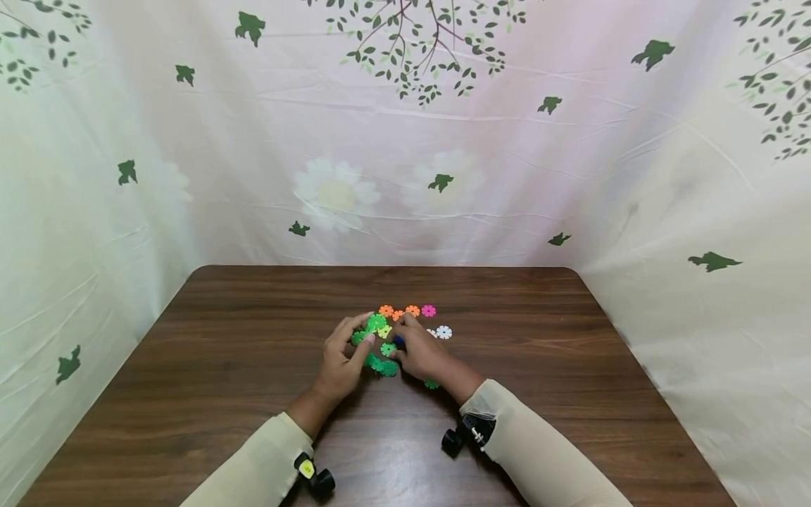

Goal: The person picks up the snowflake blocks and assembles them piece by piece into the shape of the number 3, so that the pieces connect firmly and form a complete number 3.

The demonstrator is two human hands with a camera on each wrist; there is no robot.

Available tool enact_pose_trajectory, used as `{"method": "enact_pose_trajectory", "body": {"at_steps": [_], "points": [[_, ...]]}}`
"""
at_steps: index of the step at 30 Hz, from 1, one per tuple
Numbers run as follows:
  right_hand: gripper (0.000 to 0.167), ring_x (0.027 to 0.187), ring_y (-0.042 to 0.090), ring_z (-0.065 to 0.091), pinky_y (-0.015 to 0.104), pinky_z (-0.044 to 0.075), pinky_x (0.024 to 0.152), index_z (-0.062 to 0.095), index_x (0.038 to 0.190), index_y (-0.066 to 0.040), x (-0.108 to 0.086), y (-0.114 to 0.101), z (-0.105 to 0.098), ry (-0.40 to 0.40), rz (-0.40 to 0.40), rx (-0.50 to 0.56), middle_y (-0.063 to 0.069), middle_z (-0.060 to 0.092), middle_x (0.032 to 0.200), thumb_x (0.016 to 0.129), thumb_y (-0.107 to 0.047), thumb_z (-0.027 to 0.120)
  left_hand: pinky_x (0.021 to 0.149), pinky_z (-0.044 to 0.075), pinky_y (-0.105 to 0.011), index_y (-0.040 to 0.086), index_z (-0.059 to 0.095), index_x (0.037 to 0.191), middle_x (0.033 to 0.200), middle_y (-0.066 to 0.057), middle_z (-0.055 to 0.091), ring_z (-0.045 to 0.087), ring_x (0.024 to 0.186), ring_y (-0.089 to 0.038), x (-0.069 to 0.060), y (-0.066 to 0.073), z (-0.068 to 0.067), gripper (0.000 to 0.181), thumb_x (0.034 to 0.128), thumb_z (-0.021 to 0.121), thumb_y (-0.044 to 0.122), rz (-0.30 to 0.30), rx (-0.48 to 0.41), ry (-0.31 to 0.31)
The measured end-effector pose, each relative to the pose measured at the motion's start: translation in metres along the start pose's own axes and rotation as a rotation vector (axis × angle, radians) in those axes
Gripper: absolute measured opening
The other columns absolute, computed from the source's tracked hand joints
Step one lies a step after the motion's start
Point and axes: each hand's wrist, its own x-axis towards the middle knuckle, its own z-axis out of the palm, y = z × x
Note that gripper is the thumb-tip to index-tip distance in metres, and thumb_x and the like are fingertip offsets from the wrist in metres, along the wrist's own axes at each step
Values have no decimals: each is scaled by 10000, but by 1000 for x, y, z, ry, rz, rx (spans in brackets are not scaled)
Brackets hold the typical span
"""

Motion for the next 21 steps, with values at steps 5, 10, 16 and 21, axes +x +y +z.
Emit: {"method": "enact_pose_trajectory", "body": {"at_steps": [5,10,16,21], "points": [[222,1120,219,646,374,572,888,738,1205,-110,0,0,-1,-17,8,22,45,545,1328,995,-129,810,768,535,-247,-50,647,1435,1155,-164,689,630,984,-170,-1,0,0,401,1035,654,-67,5,-3,3],[230,1158,228,653,388,580,935,725,1181,-113,-1,1,-1,-5,-35,36,40,583,1296,975,-89,825,713,538,-279,-15,657,1442,1152,-157,694,618,963,-156,-1,-1,0,405,1038,657,-53,13,-2,7],[215,1186,271,684,450,586,990,705,1157,-106,-2,2,-2,0,-75,70,47,656,1258,977,-46,804,757,554,-274,-20,666,1428,1156,-153,704,653,1015,-210,0,0,0,399,1031,669,-51,4,7,17],[288,1023,191,623,350,544,852,759,1307,-150,-3,4,-2,-25,-112,15,48,604,1229,1020,-121,772,839,548,-256,-29,655,1438,1167,-155,692,645,1049,-203,-1,1,0,390,1048,659,-31,-15,2,2]]}}
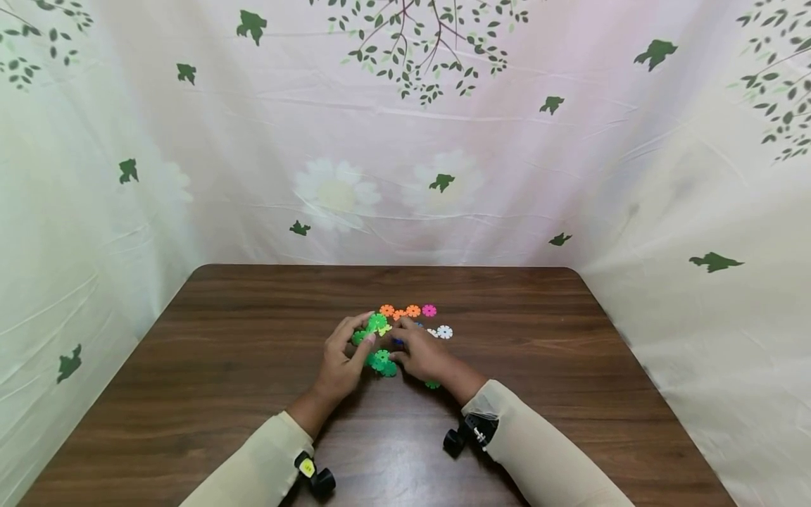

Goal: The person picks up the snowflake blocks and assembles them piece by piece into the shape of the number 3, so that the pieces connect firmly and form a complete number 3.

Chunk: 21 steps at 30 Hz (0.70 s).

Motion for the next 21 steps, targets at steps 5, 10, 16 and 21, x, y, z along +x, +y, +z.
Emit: {"method": "enact_pose_trajectory", "body": {"at_steps": [5,10,16,21], "points": [[343,807,120,437,252,382,680,767,1391,-259,1,1,0,-34,-20,-75,13,483,1075,1053,-207,740,914,546,-248,-22,659,1440,1175,-158,698,648,1095,-162,0,-2,-2,397,1043,665,-32,12,1,5],[298,830,132,493,267,421,681,779,1345,-211,2,-1,2,-38,13,-70,25,514,1121,1051,-180,738,973,524,-236,7,683,1425,1160,-158,712,648,1119,-146,0,-4,-4,409,1021,679,-53,33,8,36],[187,989,181,634,347,542,825,692,1185,-135,1,0,3,8,63,20,40,629,1190,1019,-108,771,986,514,-226,9,683,1425,1131,-150,704,642,1094,-149,-1,-4,-5,411,1019,681,-50,30,15,39],[223,1058,235,715,416,593,882,675,1247,-115,-1,1,2,19,50,85,78,751,1159,1035,-94,745,972,526,-257,27,657,1459,1141,-158,688,635,1093,-179,0,-3,-4,437,1028,668,-47,28,25,16]]}}
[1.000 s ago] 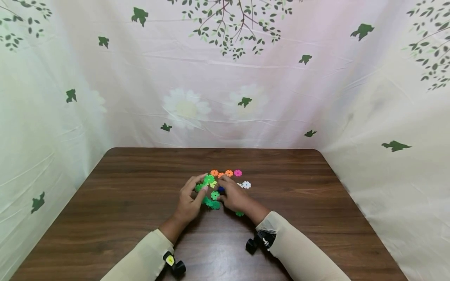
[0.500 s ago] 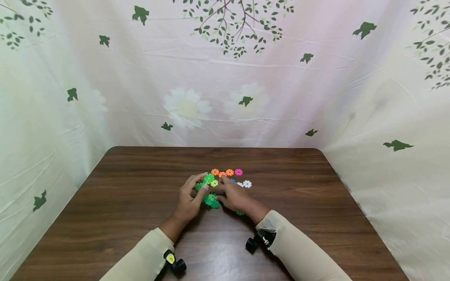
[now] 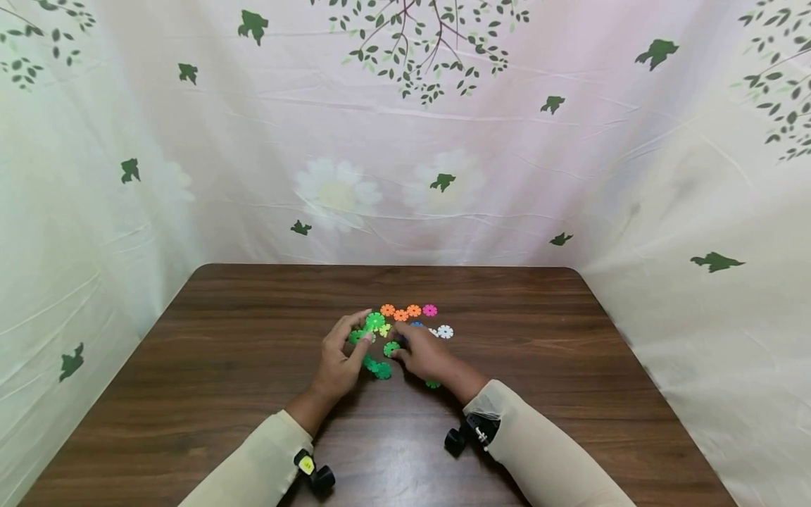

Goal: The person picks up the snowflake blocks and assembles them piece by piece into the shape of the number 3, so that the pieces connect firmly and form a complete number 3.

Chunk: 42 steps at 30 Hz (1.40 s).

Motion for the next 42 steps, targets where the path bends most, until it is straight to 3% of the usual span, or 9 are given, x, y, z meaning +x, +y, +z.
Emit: {"method": "enact_pose_trajectory", "body": {"at_steps": [5,9,13,17,21,23,26,37,42], "points": [[454,1277,311,704,505,591,1046,617,1522,-105,-3,-2,-3,18,-35,71,138,719,1413,1073,-81,683,922,535,-295,57,622,1499,1154,-163,674,624,1078,-188,0,2,1,472,1037,656,-36,0,8,-28],[383,1280,323,709,483,603,1034,694,1448,-70,-3,-3,-4,117,-88,145,159,722,1417,1068,-26,667,918,543,-327,55,618,1503,1164,-154,680,619,1075,-170,1,2,2,471,1041,659,-24,-14,13,-34],[386,892,184,731,322,617,802,700,1435,-40,-3,-5,-7,171,-74,269,188,736,1321,1051,0,680,956,547,-343,2,615,1491,1208,-153,691,621,1117,-166,1,1,2,453,1041,667,-17,-22,22,-36],[473,771,156,662,273,588,715,606,1513,29,-5,-9,-11,149,-48,381,251,675,1394,1044,27,668,977,546,-337,9,620,1487,1221,-158,695,628,1134,-177,0,1,2,456,1035,672,-23,-12,28,-33],[462,791,209,658,263,563,722,592,1517,41,-7,-14,-17,154,-26,430,230,713,1176,1060,18,649,969,541,-321,55,629,1491,1200,-151,694,628,1120,-178,-1,0,2,467,1032,675,-24,-6,25,-28],[429,768,230,644,253,523,675,612,1499,21,-9,-17,-20,159,-8,451,179,699,980,1072,-3,643,968,536,-316,33,628,1486,1195,-147,691,624,1119,-180,-1,0,2,458,1034,674,-26,-8,18,-28],[397,746,242,638,262,499,631,619,1481,9,-10,-21,-25,154,3,486,119,650,828,1086,-22,635,953,531,-307,-1,632,1469,1172,-145,685,625,1094,-190,-1,1,3,439,1033,672,-32,-3,11,-24],[358,690,124,559,320,533,660,645,1445,15,-12,-31,-34,156,-29,542,57,595,774,1089,-31,634,872,531,-297,-17,641,1449,1105,-135,661,603,986,-168,0,8,4,428,1024,660,-72,36,-6,-34],[366,685,113,549,384,548,667,642,1456,26,-12,-31,-34,137,-55,538,139,613,777,1093,-15,619,898,556,-329,-29,632,1453,1142,-140,681,643,1010,-223,-2,7,3,431,1025,653,-79,44,1,-46]]}}
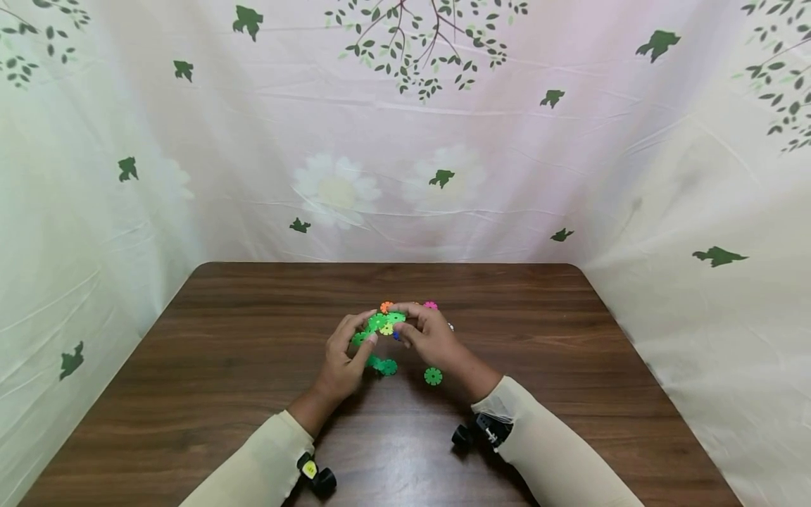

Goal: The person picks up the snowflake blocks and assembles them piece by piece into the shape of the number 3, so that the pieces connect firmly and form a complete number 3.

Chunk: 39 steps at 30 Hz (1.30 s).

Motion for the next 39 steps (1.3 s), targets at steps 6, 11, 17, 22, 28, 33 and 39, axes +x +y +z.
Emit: {"method": "enact_pose_trajectory", "body": {"at_steps": [6,11,17,22,28,33,39], "points": [[370,655,105,517,272,489,623,628,1458,63,0,-3,-1,-23,7,-9,220,598,773,1098,-23,614,995,558,-250,-40,632,1464,1243,-187,713,683,1129,-190,0,-2,1,482,994,667,-138,42,-29,-4],[371,643,123,498,225,454,610,645,1466,14,-1,-8,-2,-31,50,-17,212,595,788,1101,-48,619,973,575,-199,-102,635,1442,1240,-249,717,731,1049,-289,2,-1,3,503,949,692,-189,104,-36,9],[369,657,154,518,223,465,616,658,1457,2,-1,-12,-2,-36,68,-39,243,621,823,1092,-47,633,793,627,-230,-178,600,1427,1175,-280,708,734,783,-348,5,3,3,510,928,698,-209,144,-43,-12],[381,647,141,513,235,453,599,649,1468,1,0,-12,-2,-20,60,-50,294,618,830,1089,-41,635,935,612,-257,-122,634,1431,1228,-241,731,758,992,-346,5,2,4,519,924,718,-193,118,2,8],[503,804,353,645,369,587,737,542,1557,26,4,-5,0,-30,35,-9,219,644,1051,1065,18,645,1000,560,-230,-59,667,1415,1251,-221,734,715,1119,-286,0,-1,1,477,953,692,-174,69,-2,81],[478,862,396,680,369,602,769,577,1511,42,6,6,-4,0,35,-61,170,651,1043,1044,27,678,1008,534,-211,-18,680,1425,1282,-213,734,683,1144,-209,-1,-2,-5,449,987,686,-117,19,-9,116],[417,864,158,631,227,510,735,643,1420,92,4,15,-12,9,34,-154,180,674,1035,1014,34,720,1036,522,-218,-13,675,1434,1301,-220,728,672,1162,-251,-3,-5,-12,455,992,675,-119,21,-5,123]]}}
